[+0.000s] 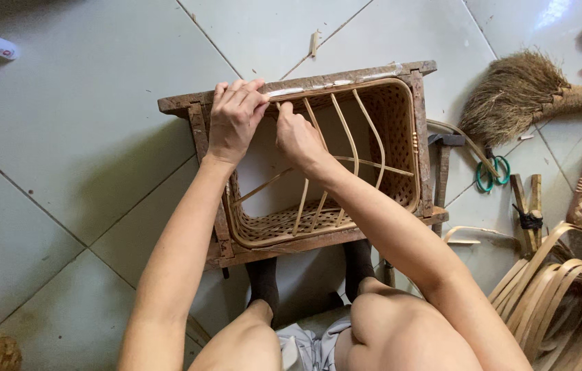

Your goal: The person sits on the floor and assembles a woven bamboo basket in a wooden frame, fitting curved bamboo strips across the basket opening one at a time and pressing them into place. They pick up a hammer to tap strips secure and continue adding strips to build up the basket base.

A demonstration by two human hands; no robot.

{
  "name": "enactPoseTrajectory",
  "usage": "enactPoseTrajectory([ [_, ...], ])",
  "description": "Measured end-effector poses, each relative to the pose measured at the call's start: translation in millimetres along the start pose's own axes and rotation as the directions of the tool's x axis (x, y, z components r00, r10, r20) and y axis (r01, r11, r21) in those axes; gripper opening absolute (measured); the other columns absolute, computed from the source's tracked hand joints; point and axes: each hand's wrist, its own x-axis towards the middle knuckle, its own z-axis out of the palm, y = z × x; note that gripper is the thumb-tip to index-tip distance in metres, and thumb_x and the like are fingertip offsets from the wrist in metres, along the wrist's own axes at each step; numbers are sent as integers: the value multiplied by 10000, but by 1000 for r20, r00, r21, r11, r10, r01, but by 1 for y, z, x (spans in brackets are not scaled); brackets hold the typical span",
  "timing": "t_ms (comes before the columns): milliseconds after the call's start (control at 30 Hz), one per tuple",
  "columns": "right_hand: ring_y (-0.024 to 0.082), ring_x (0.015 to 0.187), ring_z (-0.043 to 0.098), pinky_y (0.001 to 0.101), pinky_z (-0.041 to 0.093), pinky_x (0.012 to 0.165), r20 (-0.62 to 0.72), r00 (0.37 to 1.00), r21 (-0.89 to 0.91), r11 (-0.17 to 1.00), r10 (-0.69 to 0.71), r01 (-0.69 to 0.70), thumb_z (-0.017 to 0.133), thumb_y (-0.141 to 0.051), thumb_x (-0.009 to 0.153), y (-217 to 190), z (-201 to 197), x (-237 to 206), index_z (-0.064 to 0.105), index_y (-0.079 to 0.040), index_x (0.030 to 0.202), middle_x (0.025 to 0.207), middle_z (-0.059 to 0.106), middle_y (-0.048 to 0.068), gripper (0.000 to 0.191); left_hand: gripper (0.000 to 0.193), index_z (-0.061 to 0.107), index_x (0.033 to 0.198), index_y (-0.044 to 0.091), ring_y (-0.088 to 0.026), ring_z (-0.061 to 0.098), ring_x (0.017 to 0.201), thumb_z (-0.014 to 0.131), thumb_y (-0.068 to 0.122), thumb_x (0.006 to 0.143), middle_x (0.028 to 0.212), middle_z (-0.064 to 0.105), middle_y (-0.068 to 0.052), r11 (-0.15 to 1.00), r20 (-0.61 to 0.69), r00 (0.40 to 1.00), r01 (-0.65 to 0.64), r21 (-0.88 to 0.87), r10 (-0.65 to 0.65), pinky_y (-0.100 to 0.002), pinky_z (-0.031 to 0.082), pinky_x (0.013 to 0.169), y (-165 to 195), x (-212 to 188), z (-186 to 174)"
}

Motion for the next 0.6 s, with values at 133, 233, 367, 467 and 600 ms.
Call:
enactPoseTrajectory([
  [133, 446, 897, 705, 507, 589, 766, -16, 990, -157, 978, -139, 135, 489, -75, 1011, -6, -19, -10, 484, 91, 1237, 994, 690, 309, 280, 199, 718, 1073, 87, -247, 624, 1249, 831, 111, 912, 1283, 704, -72, 999, 25, 1000, 4, 36, -5, -459, 430, 1101, -1, 4, -15],
  [233, 373, 997, 690, 399, 607, 793, -123, 872, -176, 875, -474, 451, 574, -150, 1012, 8, -50, -37, 519, 91, 1337, 1158, 637, 285, 409, 538, 624, 1313, 102, -325, 514, 1362, 880, 188, 848, 1397, 557, -164, 979, -41, 984, 175, 105, -171, -530, 360, 1179, 7, -21, -44],
  [367, 289, 1000, 710, 388, 602, 846, -159, 884, -8, 896, -439, 444, 614, -97, 1040, 33, -86, -68, 622, -59, 1292, 1213, 667, 157, 254, 1274, 115, 1645, 19, -532, 137, 1530, 977, 336, 763, 1652, 43, -365, 834, -104, 833, 524, -171, -544, -588, 190, 1238, 25, -63, -70],
  [467, 278, 969, 710, 380, 603, 817, -193, 899, 148, 895, -392, 422, 638, -90, 1003, 32, -88, -82, 655, -63, 1244, 1193, 666, 141, 243, 1122, 148, 1641, 104, -423, 461, 1290, 842, 258, 774, 1451, 445, -272, 348, 308, 370, 929, -126, -877, -542, 396, 1072, 36, -76, -67],
  [600, 262, 999, 712, 363, 614, 839, -169, 883, 171, 869, -438, 464, 650, -89, 1011, 30, -80, -87, 670, -69, 1236, 1204, 679, 131, 227, 905, 359, 1602, 97, -294, 751, 1010, 747, 217, 794, 1158, 763, -171, 433, 234, 450, 893, -121, -862, -432, 601, 948, 34, -84, -68],
])
